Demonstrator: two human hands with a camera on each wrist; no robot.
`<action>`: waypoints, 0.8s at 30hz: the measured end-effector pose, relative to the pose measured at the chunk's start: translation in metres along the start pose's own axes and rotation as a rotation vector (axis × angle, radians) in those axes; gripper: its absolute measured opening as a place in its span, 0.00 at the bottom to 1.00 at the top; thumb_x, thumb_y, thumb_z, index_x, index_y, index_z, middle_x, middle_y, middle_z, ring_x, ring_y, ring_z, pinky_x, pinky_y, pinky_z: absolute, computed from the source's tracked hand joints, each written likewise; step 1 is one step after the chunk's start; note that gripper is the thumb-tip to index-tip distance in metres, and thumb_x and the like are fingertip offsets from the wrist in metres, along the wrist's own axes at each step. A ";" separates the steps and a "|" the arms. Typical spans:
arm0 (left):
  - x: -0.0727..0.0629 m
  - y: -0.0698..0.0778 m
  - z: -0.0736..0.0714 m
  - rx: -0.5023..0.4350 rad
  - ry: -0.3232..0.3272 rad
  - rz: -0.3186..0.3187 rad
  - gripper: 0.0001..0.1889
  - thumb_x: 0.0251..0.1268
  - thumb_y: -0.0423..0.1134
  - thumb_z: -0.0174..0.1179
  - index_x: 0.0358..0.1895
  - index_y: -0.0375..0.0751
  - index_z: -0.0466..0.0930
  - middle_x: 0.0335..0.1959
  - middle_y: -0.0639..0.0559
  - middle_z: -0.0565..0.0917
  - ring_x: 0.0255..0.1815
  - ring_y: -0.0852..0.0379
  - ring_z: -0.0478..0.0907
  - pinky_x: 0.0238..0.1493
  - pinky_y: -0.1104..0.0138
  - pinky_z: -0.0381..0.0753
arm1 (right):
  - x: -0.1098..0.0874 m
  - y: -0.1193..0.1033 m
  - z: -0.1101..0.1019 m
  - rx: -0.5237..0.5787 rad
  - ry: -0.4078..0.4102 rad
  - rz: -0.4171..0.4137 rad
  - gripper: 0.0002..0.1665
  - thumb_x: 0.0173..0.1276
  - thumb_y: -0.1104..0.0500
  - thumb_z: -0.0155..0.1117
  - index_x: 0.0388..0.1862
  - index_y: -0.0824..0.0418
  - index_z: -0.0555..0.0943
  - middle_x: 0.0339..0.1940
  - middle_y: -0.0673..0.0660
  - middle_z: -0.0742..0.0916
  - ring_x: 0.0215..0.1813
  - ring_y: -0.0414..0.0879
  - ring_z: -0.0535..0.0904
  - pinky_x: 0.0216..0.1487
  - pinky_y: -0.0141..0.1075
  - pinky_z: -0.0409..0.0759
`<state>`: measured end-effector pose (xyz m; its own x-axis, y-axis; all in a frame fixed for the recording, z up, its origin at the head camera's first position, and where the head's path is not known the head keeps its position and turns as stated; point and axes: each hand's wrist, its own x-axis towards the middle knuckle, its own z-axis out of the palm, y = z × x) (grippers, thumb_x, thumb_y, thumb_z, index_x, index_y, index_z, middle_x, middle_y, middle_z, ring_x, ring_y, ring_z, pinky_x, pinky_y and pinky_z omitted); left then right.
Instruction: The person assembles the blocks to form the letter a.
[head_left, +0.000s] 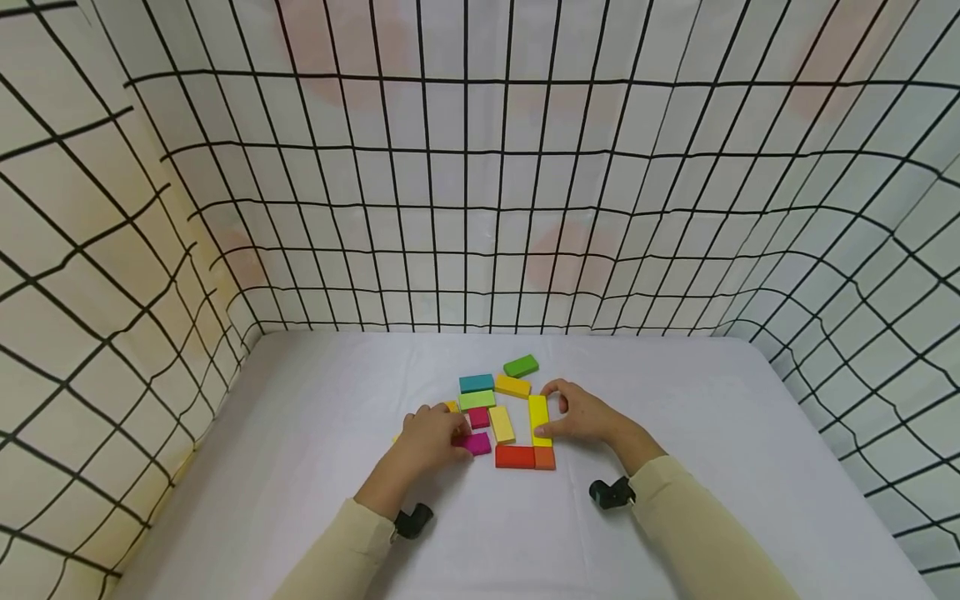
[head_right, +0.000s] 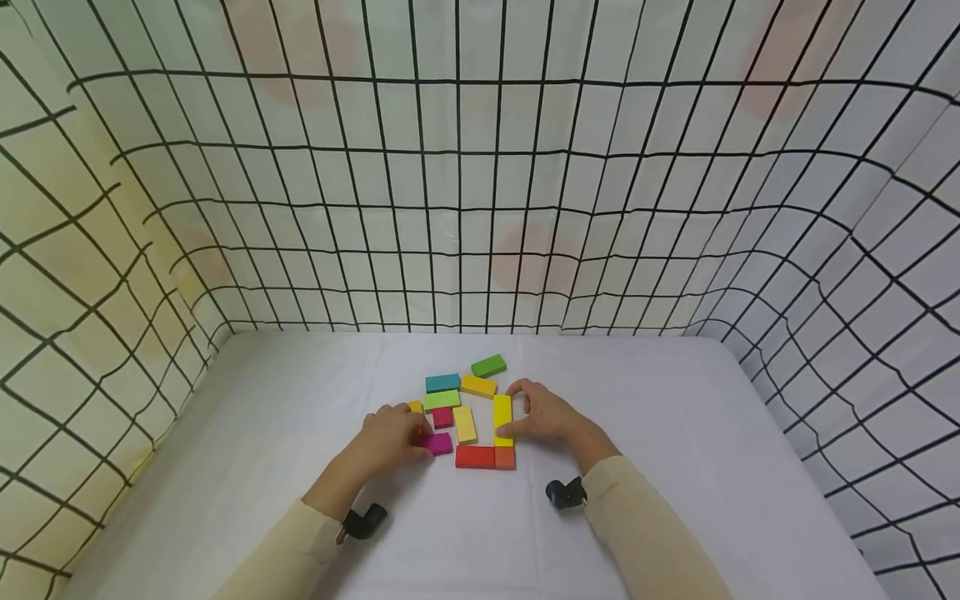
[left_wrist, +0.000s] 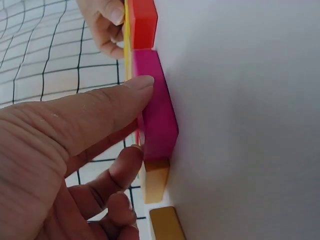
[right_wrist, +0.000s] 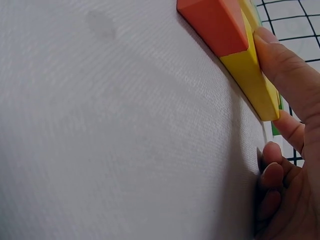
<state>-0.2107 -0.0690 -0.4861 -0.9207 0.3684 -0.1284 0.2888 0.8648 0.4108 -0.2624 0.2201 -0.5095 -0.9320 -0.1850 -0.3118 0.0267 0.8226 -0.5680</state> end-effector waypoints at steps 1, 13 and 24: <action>-0.002 -0.002 0.001 -0.017 0.005 0.008 0.14 0.56 0.47 0.76 0.44 0.50 0.88 0.42 0.52 0.80 0.45 0.51 0.70 0.46 0.55 0.68 | 0.000 0.000 0.000 0.000 0.002 0.000 0.44 0.50 0.39 0.83 0.62 0.47 0.72 0.41 0.56 0.74 0.43 0.48 0.71 0.39 0.39 0.69; -0.017 -0.011 0.005 -0.080 0.055 0.041 0.17 0.59 0.49 0.74 0.50 0.49 0.88 0.39 0.54 0.80 0.42 0.55 0.72 0.45 0.59 0.72 | -0.001 0.005 0.001 0.027 0.012 -0.018 0.44 0.50 0.40 0.83 0.63 0.49 0.73 0.41 0.55 0.74 0.44 0.48 0.71 0.41 0.40 0.69; -0.021 -0.016 0.004 -0.188 0.001 0.039 0.13 0.62 0.42 0.72 0.50 0.48 0.90 0.32 0.57 0.83 0.36 0.59 0.74 0.38 0.68 0.77 | 0.002 0.005 0.002 0.060 0.008 -0.030 0.44 0.50 0.42 0.84 0.62 0.51 0.73 0.40 0.55 0.74 0.44 0.48 0.71 0.40 0.39 0.69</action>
<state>-0.1945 -0.0891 -0.4935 -0.9101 0.3998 -0.1087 0.2699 0.7712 0.5766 -0.2636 0.2223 -0.5146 -0.9357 -0.2042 -0.2878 0.0204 0.7829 -0.6218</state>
